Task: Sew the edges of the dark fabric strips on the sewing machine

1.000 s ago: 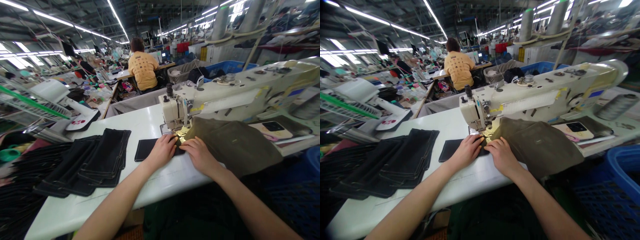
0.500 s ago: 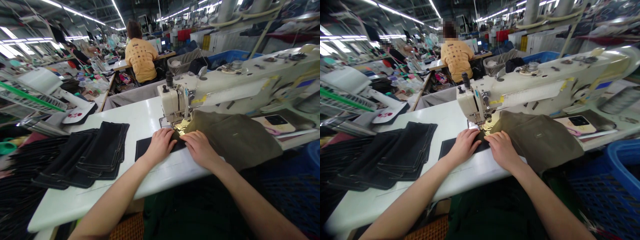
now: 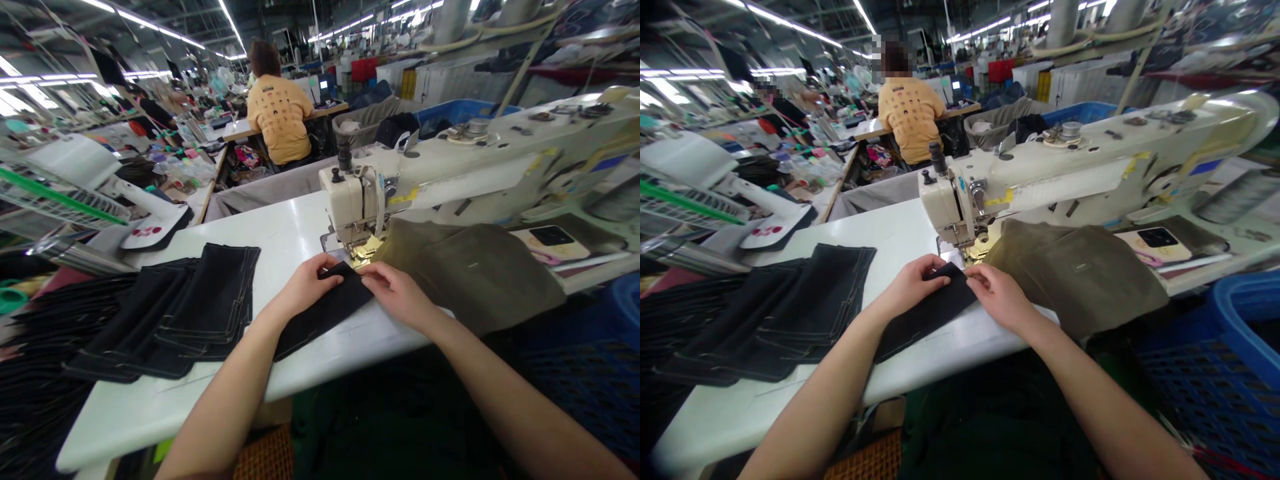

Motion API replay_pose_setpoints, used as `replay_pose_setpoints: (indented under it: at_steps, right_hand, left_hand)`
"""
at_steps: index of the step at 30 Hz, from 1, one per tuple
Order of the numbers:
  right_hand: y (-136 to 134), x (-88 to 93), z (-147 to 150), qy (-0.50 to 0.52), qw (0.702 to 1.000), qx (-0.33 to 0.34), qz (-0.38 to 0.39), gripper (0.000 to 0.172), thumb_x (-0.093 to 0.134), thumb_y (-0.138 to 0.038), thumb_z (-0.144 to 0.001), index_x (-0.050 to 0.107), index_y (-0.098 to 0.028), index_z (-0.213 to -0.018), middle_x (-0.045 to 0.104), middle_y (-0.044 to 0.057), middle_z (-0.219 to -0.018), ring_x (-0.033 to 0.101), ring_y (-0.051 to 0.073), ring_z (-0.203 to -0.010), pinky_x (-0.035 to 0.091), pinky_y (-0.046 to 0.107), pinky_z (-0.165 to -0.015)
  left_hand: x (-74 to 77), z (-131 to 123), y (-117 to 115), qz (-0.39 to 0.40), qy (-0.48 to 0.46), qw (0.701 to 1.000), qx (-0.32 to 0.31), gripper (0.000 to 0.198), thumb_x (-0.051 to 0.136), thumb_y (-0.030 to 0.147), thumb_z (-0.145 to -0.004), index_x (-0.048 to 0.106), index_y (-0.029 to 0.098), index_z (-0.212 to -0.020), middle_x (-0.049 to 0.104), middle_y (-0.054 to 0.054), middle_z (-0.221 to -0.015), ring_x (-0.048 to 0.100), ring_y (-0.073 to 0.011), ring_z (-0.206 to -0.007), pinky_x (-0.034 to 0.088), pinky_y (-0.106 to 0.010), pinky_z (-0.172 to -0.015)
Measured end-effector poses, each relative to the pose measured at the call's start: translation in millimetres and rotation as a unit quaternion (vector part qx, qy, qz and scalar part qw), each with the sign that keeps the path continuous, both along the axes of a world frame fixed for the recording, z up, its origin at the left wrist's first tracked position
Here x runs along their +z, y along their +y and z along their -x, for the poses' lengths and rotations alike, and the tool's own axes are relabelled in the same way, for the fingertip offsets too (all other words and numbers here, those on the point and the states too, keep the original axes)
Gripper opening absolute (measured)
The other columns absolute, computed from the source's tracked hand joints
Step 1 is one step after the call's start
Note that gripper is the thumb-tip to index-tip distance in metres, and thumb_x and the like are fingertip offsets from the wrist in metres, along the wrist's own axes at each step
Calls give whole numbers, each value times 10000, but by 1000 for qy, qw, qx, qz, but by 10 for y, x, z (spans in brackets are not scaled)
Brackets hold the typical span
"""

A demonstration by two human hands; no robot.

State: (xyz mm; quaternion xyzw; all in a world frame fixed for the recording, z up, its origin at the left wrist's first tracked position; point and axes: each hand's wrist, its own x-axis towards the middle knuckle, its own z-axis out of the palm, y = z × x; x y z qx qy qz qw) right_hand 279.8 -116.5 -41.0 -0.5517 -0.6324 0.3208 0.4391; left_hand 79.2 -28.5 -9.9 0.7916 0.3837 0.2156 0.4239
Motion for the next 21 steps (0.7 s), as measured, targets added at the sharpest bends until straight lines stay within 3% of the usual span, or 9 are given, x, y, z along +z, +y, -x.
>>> replay_pose_setpoints:
  at_steps: [6, 9, 13, 16, 18, 21]
  right_hand:
    - [97, 98, 2, 114, 989, 64, 71, 202, 637, -377, -843, 650, -207, -951, 712, 41, -935, 667, 205, -907, 511, 349, -849]
    - [143, 107, 12, 147, 984, 55, 80, 244, 669, -361, -811, 623, -222, -1007, 711, 37, -956, 671, 204, -924, 514, 361, -858]
    - [188, 96, 28, 132, 986, 66, 74, 216, 709, -356, -759, 641, -220, -913, 701, 24, -908, 668, 207, -889, 517, 371, -860]
    - [203, 103, 33, 134, 984, 70, 96, 227, 724, -361, -737, 651, -211, -891, 696, 22, -883, 661, 204, -863, 516, 373, -849]
    - [206, 117, 29, 137, 981, 73, 113, 239, 734, -364, -724, 660, -206, -887, 698, 24, -885, 657, 199, -866, 510, 372, -857]
    - [201, 135, 11, 132, 979, 80, 133, 245, 745, -380, -712, 675, -197, -859, 698, 26, -873, 647, 195, -855, 505, 367, -849]
  left_hand:
    - [66, 60, 2, 123, -88, 988, -18, 258, 738, 222, -708, 643, 182, -944, 722, -22, -954, 671, -184, -927, 510, -350, -896]
    - [111, 77, -22, 145, -94, 985, -26, 285, 744, 230, -709, 659, 183, -977, 725, -26, -962, 671, -179, -915, 513, -340, -876]
    - [140, 88, -30, 150, -88, 984, -26, 299, 763, 260, -697, 684, 183, -975, 726, -26, -959, 663, -174, -898, 500, -315, -853]
    - [121, 111, -16, 161, -69, 985, -4, 265, 723, 408, -762, 705, 177, -890, 709, -14, -848, 630, -153, -766, 477, -276, -727]
    - [100, 132, -6, 173, -45, 984, 17, 355, 676, 522, -793, 703, 169, -817, 662, 0, -726, 566, -131, -640, 420, -254, -611]
    - [83, 152, 9, 176, -31, 984, 27, 415, 701, 577, -746, 701, 164, -784, 604, 17, -646, 492, -112, -574, 352, -238, -550]
